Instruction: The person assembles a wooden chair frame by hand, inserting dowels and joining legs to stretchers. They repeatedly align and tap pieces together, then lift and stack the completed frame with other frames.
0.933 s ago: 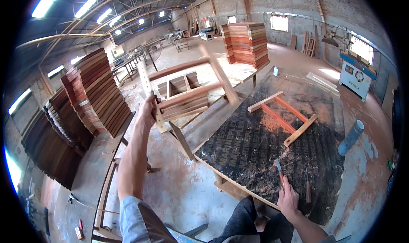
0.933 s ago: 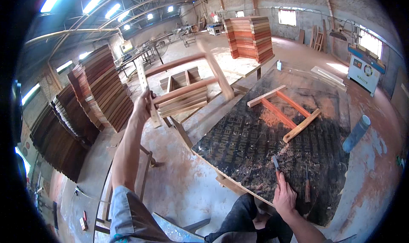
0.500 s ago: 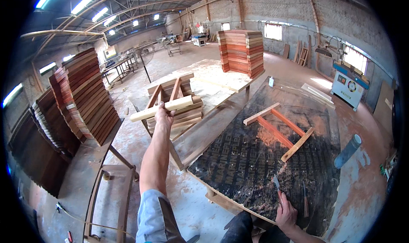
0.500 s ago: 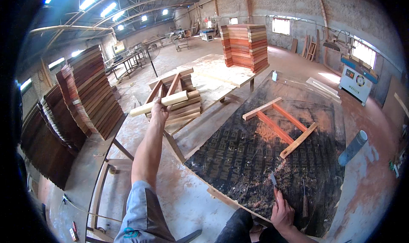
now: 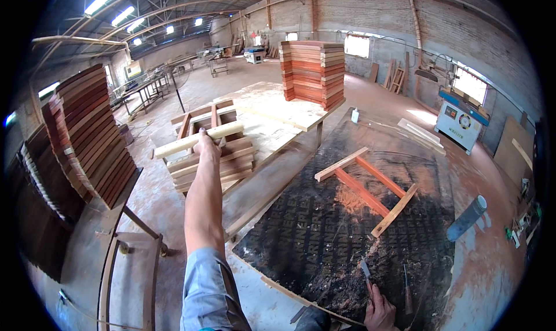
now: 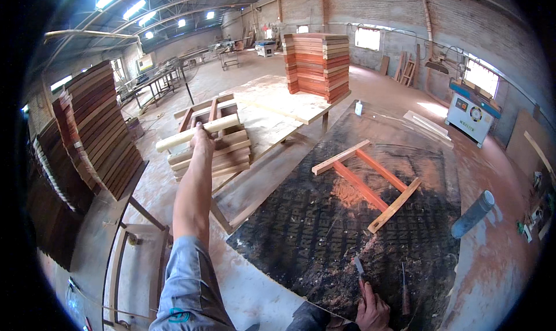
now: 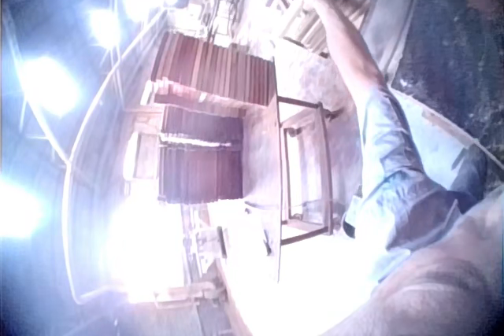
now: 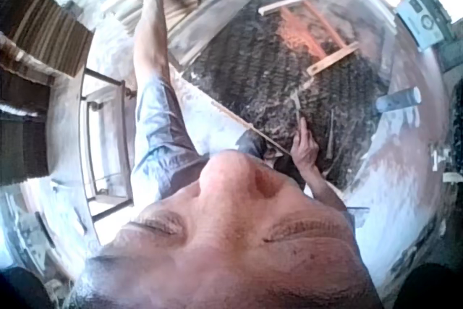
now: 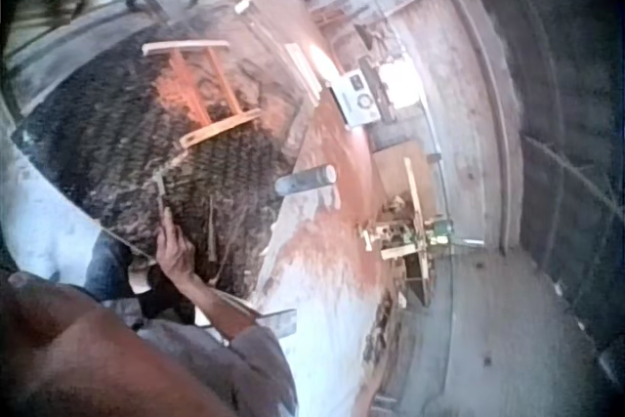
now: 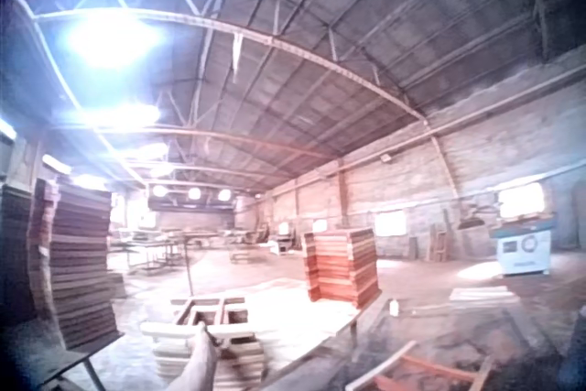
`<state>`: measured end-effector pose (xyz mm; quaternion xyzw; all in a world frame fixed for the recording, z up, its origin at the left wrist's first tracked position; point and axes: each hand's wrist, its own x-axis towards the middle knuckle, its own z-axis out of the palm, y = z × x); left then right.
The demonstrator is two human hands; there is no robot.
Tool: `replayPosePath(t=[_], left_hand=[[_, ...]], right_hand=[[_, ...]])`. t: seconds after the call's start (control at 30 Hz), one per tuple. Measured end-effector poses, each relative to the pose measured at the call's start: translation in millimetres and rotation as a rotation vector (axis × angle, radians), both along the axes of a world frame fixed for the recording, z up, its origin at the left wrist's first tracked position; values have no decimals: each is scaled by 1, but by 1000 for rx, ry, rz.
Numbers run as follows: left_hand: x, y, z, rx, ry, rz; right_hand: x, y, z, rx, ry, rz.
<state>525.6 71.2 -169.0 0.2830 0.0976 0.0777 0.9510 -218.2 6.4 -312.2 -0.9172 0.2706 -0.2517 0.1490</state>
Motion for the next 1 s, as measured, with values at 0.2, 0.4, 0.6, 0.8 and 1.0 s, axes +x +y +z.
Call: replayPosePath(t=[0.2,0.4,0.6,0.8,1.0], left_hand=[[33,11,-13,64,70,-98],[65,47,-22,359,39,-346],[46,121,18,677,-267,-933],[-204,-84,23,1321,-617,-940],[-465,-218,-64,1947,-1510,-783]], right_hand=[[4,2,0,26,-15,2],[5,-1,-3,30,-22,69],[16,-2,18,113,-35,120],[1,-3,6,22,-47,60],[-5,-2,3,97,-69,37]])
